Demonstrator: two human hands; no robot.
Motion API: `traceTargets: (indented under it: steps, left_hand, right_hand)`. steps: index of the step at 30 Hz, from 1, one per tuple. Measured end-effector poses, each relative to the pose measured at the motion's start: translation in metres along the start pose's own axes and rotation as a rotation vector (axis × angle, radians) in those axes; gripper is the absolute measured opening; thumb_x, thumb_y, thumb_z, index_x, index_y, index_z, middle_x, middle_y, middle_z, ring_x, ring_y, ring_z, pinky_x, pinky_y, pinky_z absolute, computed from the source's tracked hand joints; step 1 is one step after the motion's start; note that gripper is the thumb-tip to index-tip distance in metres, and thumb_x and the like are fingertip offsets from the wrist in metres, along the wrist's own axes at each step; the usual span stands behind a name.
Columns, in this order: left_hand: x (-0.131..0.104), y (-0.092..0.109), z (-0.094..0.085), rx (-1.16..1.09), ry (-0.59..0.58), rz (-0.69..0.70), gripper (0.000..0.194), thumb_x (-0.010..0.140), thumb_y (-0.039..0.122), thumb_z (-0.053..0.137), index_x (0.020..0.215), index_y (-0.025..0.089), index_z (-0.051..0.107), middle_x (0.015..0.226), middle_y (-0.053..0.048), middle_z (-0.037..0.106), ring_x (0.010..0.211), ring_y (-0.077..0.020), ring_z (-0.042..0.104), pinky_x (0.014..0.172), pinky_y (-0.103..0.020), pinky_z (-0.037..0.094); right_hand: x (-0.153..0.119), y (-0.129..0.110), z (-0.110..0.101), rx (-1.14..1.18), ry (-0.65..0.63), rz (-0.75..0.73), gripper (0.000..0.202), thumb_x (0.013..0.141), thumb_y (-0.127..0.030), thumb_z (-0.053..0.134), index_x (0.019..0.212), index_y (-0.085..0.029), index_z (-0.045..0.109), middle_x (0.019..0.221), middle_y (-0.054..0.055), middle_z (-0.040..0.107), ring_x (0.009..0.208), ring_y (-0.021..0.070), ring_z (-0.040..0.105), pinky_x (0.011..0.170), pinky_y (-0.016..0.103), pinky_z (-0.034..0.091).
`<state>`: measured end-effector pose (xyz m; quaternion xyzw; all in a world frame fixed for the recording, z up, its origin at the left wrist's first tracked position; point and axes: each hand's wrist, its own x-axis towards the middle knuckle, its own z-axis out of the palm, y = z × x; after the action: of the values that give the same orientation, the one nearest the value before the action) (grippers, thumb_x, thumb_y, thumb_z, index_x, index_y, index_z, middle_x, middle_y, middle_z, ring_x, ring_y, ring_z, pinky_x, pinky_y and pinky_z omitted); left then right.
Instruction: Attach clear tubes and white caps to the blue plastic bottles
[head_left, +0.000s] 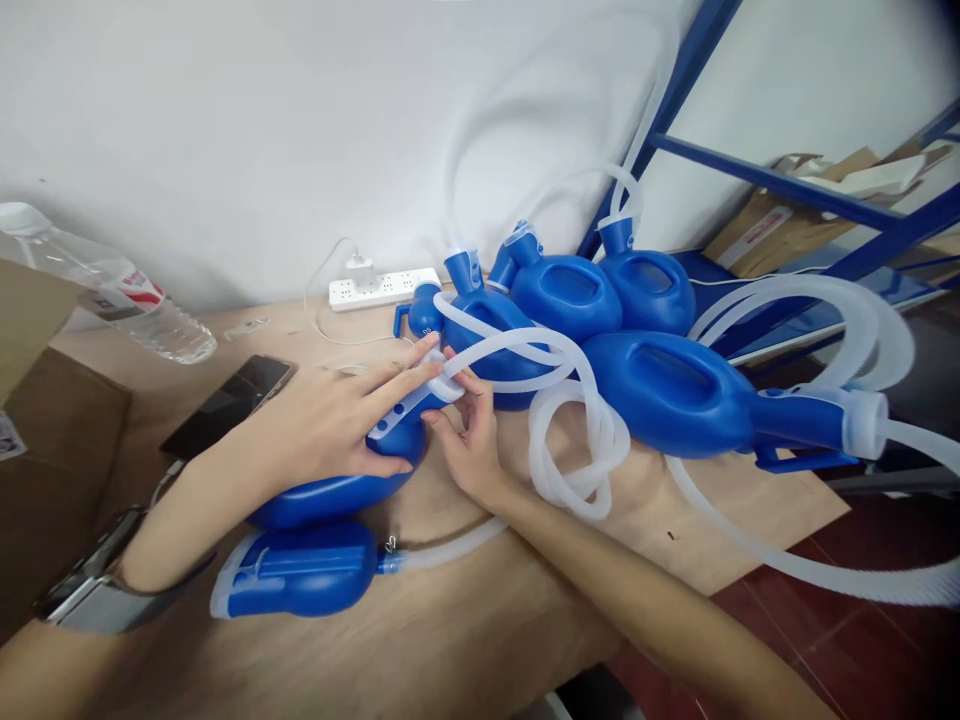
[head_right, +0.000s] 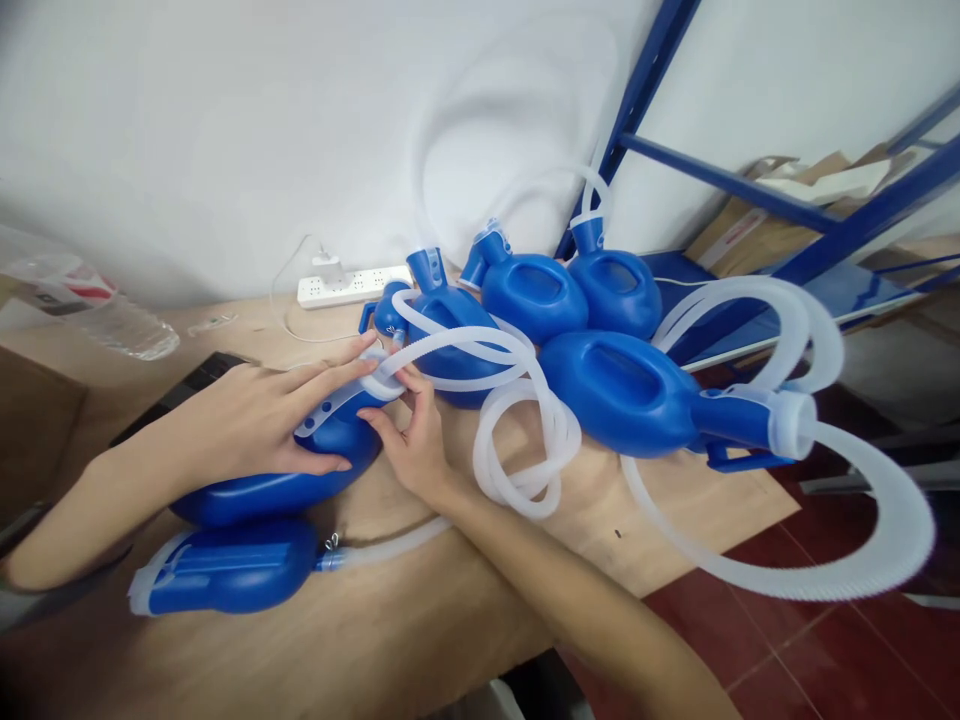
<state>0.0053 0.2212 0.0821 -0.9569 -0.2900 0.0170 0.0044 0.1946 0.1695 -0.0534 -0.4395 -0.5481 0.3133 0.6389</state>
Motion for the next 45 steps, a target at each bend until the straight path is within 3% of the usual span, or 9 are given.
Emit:
traceTargets:
  steps: [4, 11, 17, 22, 27, 32, 38, 41, 45]
  left_hand:
    - [0.002, 0.003, 0.001, 0.022, -0.020, -0.033, 0.115, 0.093, 0.064, 0.077, 0.180, 0.030, 0.010, 0.183, -0.014, 0.029, 0.131, -0.0439, 0.073, 0.080, -0.043, 0.064]
    - [-0.001, 0.003, 0.007, -0.106, 0.047, -0.031, 0.104, 0.097, 0.054, 0.074, 0.178, 0.034, 0.012, 0.183, -0.012, 0.034, 0.145, -0.0416, 0.064, 0.110, -0.047, 0.060]
    - [-0.004, 0.005, 0.008, -0.079, 0.137, -0.016, 0.087, 0.104, 0.053, 0.066, 0.175, 0.033, 0.021, 0.176, -0.012, 0.046, 0.116, -0.0382, 0.080, 0.084, -0.043, 0.065]
    - [-0.001, 0.011, 0.007, -0.021, 0.222, -0.043, 0.064, 0.110, 0.048, 0.056, 0.170, 0.028, 0.041, 0.168, -0.014, 0.057, 0.116, -0.0364, 0.080, 0.084, -0.040, 0.065]
    - [-0.005, 0.008, 0.005, -0.015, 0.200, -0.079, 0.066, 0.108, 0.047, 0.062, 0.169, 0.030, 0.045, 0.150, -0.017, 0.072, 0.098, -0.0370, 0.084, 0.078, -0.043, 0.064]
    - [-0.018, 0.020, -0.011, -0.175, 0.338, -0.066, 0.060, 0.108, 0.051, 0.062, 0.163, 0.029, 0.052, 0.150, -0.013, 0.073, 0.115, -0.0384, 0.081, 0.085, -0.041, 0.063]
    - [-0.025, 0.047, -0.019, -0.246, 0.473, -0.041, 0.059, 0.107, 0.049, 0.063, 0.162, 0.030, 0.052, 0.151, -0.011, 0.072, 0.125, -0.0401, 0.077, 0.099, -0.048, 0.063]
    - [-0.022, 0.052, -0.020, -0.309, 0.444, -0.085, 0.064, 0.106, 0.052, 0.063, 0.166, 0.033, 0.049, 0.153, -0.010, 0.071, 0.122, -0.0381, 0.078, 0.104, -0.051, 0.064]
    - [-0.030, 0.053, -0.033, -0.434, 0.428, -0.040, 0.078, 0.099, 0.056, 0.074, 0.169, 0.038, 0.044, 0.167, -0.006, 0.059, 0.143, -0.0376, 0.066, 0.119, -0.051, 0.057]
  right_hand:
    - [-0.001, -0.007, -0.003, -0.033, 0.016, 0.020, 0.057, 0.098, -0.064, 0.073, 0.139, -0.031, 0.053, 0.164, 0.014, 0.060, 0.160, 0.0295, 0.051, 0.129, 0.059, 0.051]
    - [-0.004, -0.011, -0.002, -0.047, 0.051, 0.066, 0.056, 0.097, -0.063, 0.076, 0.139, -0.029, 0.060, 0.159, 0.013, 0.066, 0.156, 0.0317, 0.057, 0.120, 0.058, 0.060]
    - [-0.006, -0.011, 0.004, 0.102, 0.167, 0.087, 0.046, 0.090, -0.050, 0.088, 0.127, -0.028, 0.071, 0.147, 0.011, 0.075, 0.141, 0.0322, 0.070, 0.110, 0.053, 0.067]
    - [0.001, -0.019, 0.007, 0.275, 0.200, 0.190, 0.050, 0.076, -0.048, 0.099, 0.114, -0.028, 0.074, 0.144, 0.009, 0.077, 0.127, 0.0297, 0.077, 0.104, 0.048, 0.068]
    - [0.006, -0.032, 0.004, 0.545, 0.139, 0.264, 0.049, 0.080, -0.064, 0.091, 0.108, -0.030, 0.070, 0.132, 0.006, 0.078, 0.115, 0.0251, 0.077, 0.102, 0.044, 0.064]
    - [0.002, -0.056, 0.014, 0.771, 0.113, 0.311, 0.043, 0.097, -0.072, 0.069, 0.121, -0.036, 0.064, 0.126, 0.000, 0.078, 0.117, 0.0222, 0.074, 0.109, 0.042, 0.057]
    - [0.000, -0.057, 0.015, 0.557, 0.063, 0.188, 0.054, 0.103, -0.078, 0.055, 0.136, -0.036, 0.061, 0.149, 0.002, 0.067, 0.149, 0.0242, 0.057, 0.133, 0.047, 0.037]
    - [0.002, -0.058, 0.007, 0.459, 0.041, 0.148, 0.060, 0.103, -0.082, 0.050, 0.139, -0.035, 0.060, 0.149, 0.003, 0.066, 0.145, 0.0249, 0.060, 0.131, 0.048, 0.040]
    - [0.011, -0.079, -0.005, 0.485, 0.028, 0.224, 0.071, 0.096, -0.091, 0.053, 0.138, -0.035, 0.062, 0.142, 0.004, 0.072, 0.143, 0.0291, 0.063, 0.121, 0.050, 0.052]
